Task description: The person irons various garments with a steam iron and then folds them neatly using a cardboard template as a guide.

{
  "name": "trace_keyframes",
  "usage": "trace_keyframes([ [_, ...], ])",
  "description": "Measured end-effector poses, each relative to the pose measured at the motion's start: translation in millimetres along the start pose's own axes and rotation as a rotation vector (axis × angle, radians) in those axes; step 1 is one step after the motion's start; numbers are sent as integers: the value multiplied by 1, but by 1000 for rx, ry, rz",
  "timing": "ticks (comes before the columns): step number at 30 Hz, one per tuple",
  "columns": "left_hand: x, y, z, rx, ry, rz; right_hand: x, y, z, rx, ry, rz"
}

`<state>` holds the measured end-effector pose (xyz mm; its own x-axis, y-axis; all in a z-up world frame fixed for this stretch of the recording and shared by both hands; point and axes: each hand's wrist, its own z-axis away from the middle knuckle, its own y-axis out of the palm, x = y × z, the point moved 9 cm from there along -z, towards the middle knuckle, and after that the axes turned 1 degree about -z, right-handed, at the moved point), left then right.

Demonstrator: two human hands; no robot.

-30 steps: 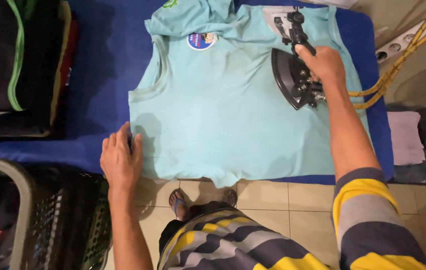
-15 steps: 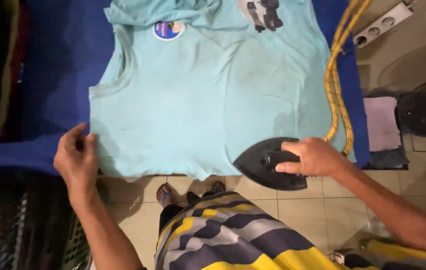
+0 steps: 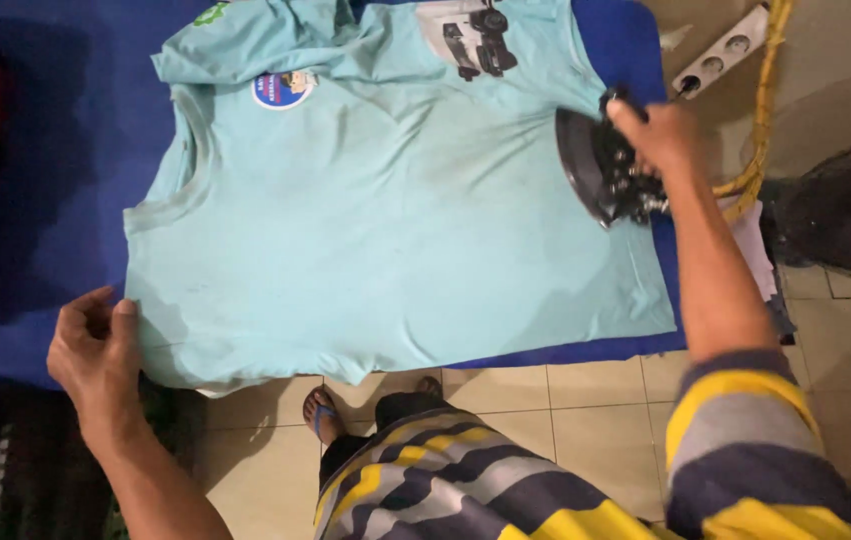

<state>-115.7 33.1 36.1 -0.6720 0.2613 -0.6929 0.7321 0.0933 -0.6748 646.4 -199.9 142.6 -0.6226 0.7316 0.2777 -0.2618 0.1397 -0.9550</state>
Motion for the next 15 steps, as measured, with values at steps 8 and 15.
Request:
trace_keyframes([
  [8,16,4,1,-4,80,-21,2,-9,40,162,32,-99],
  [15,15,5,7,-22,103,100,-11,23,195,550,-156,227],
])
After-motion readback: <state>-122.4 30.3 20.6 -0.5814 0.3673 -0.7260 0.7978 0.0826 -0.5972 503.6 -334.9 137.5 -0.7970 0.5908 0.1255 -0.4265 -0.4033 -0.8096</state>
